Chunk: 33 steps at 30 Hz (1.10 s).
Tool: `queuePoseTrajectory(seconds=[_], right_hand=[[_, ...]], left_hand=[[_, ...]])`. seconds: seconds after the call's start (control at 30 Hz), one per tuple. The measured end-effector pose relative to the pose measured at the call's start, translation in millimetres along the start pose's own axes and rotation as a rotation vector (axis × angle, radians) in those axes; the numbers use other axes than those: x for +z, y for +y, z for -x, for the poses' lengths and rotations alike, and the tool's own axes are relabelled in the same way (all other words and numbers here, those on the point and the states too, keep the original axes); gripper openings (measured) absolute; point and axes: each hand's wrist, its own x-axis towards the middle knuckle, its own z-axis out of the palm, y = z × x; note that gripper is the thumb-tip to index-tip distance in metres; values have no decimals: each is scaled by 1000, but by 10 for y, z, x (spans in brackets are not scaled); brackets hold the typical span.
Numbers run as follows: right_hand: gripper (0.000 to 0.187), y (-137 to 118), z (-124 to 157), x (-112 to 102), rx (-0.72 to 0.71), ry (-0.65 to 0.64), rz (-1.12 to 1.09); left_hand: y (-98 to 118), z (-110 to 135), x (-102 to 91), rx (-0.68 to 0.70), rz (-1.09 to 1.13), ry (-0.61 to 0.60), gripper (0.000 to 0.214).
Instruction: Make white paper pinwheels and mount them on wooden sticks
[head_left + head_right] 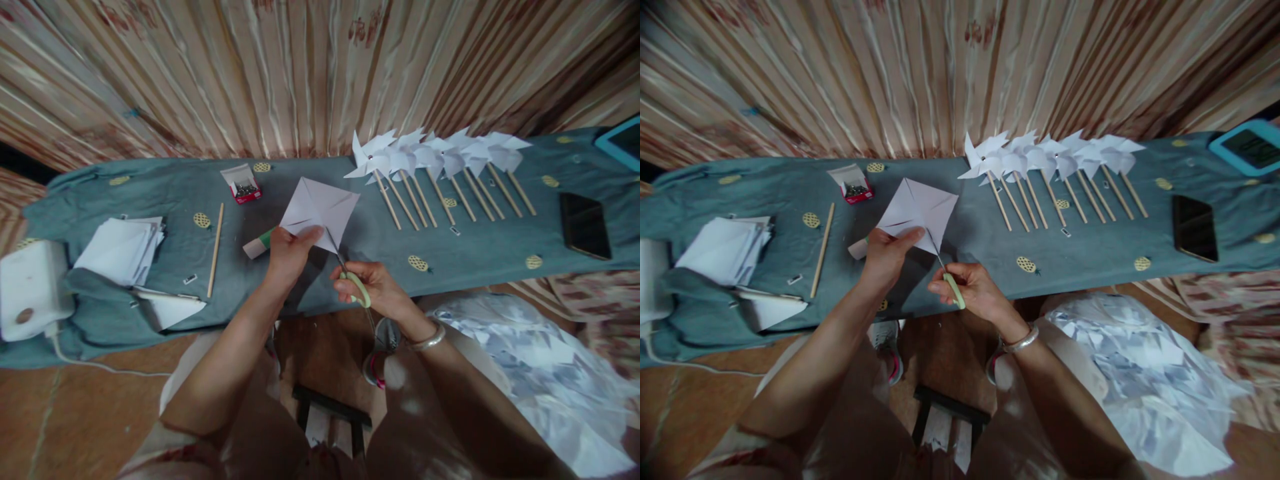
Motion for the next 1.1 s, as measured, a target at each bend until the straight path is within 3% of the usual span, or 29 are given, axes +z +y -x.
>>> queuePoseTrajectory(seconds=[1.1], right_hand=[[50,9,-12,6,-8,31,-13]], left_hand=[[-13,56,34,-40,16,-12,17]])
